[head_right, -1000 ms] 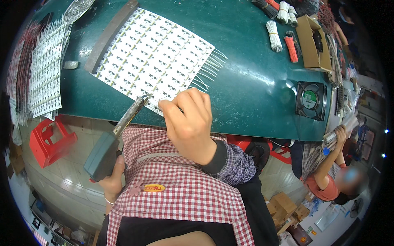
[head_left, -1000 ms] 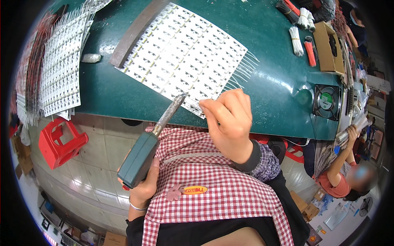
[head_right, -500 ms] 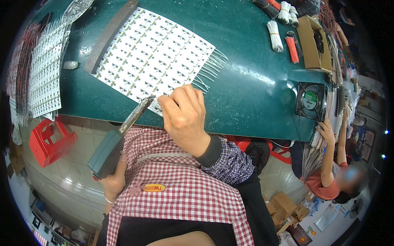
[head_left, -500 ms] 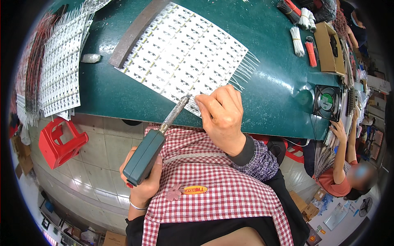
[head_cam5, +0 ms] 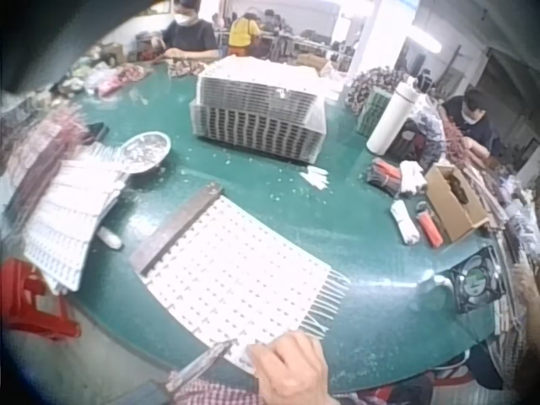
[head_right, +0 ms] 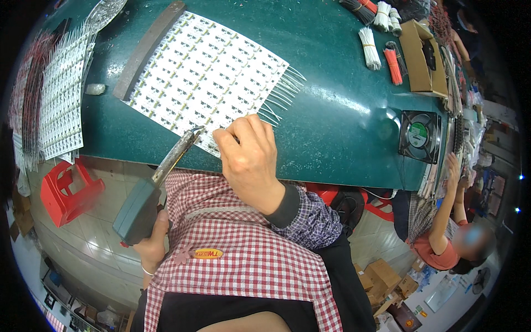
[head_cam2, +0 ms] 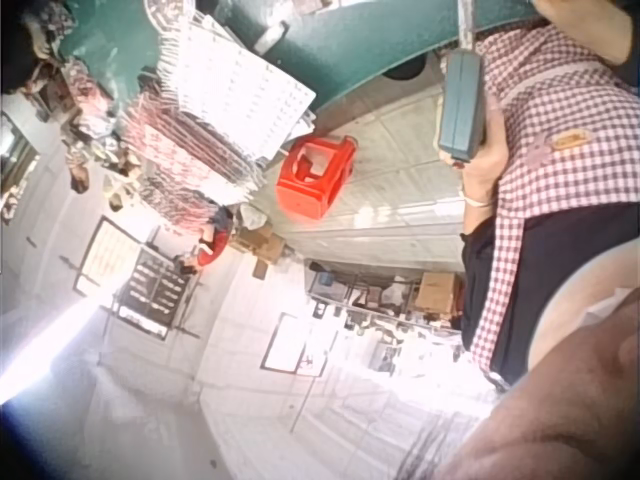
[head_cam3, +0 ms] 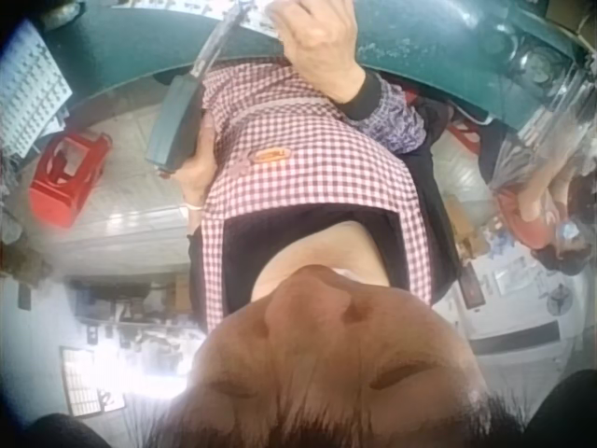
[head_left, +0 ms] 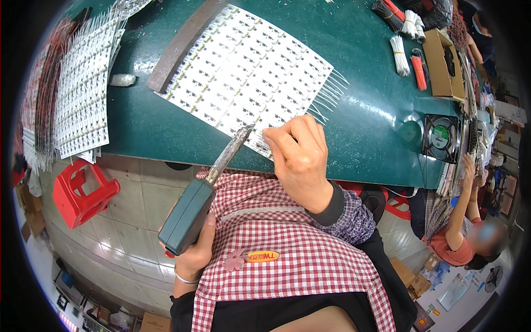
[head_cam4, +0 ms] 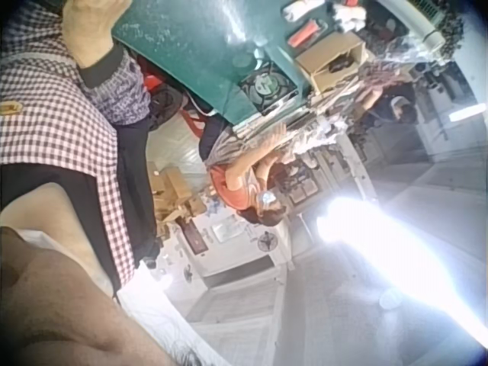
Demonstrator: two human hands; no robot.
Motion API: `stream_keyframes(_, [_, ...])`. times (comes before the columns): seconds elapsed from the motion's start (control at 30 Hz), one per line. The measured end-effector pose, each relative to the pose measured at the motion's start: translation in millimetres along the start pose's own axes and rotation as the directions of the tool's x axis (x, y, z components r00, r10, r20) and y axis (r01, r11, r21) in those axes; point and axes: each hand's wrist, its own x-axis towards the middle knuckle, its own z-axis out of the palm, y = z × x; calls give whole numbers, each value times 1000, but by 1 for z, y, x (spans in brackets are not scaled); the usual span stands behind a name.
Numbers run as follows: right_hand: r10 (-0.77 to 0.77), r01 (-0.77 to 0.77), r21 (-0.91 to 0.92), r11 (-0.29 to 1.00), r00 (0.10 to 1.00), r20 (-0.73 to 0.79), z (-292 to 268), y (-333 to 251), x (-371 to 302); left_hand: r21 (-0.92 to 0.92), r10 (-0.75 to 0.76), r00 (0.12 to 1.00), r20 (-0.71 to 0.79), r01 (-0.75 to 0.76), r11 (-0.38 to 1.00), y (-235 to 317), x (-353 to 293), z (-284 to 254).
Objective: The person solders components onto a circuit board using a soldering iron by hand, picks up bundled wires from the table, and solders them onto the circuit board.
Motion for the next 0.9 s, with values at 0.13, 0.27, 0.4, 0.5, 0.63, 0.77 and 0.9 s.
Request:
stream_keyframes(0.13, [20, -18, -32, 999, 999, 49, -22, -4, 0, -11, -25, 1000, 10, 25, 1000, -1, -1, -1])
stream_keyframes(0.27, [22, -21, 69, 997, 1000, -15, -36, -14, 13, -22, -58, 998, 12, 59, 998, 4, 2, -1])
stream_keyframes(0.4, [16, -7, 115, 993, 997, -80, -6, 3, 8, -11, 9, 997, -76, -10, 1000, 10, 13, 9])
stream_keyframes(0.5, [37, -30, 111, 993, 997, -66, 2, 9, 4, 27, 113, 990, -89, -111, 993, 9, 15, 11])
stream_keyframes(0.63, [30, -23, 103, 994, 997, -67, 4, 9, 3, -12, 84, 993, -80, -85, 996, 11, 17, 12])
stream_keyframes(0.77, [16, -10, 86, 996, 997, -72, 6, 10, 4, 2, 115, 992, -54, -115, 993, 12, 21, 13])
stream_keyframes(0.9, [7, -1, 71, 997, 997, -74, 8, 11, 3, 70, 120, 993, 6, -120, 990, 17, 26, 12])
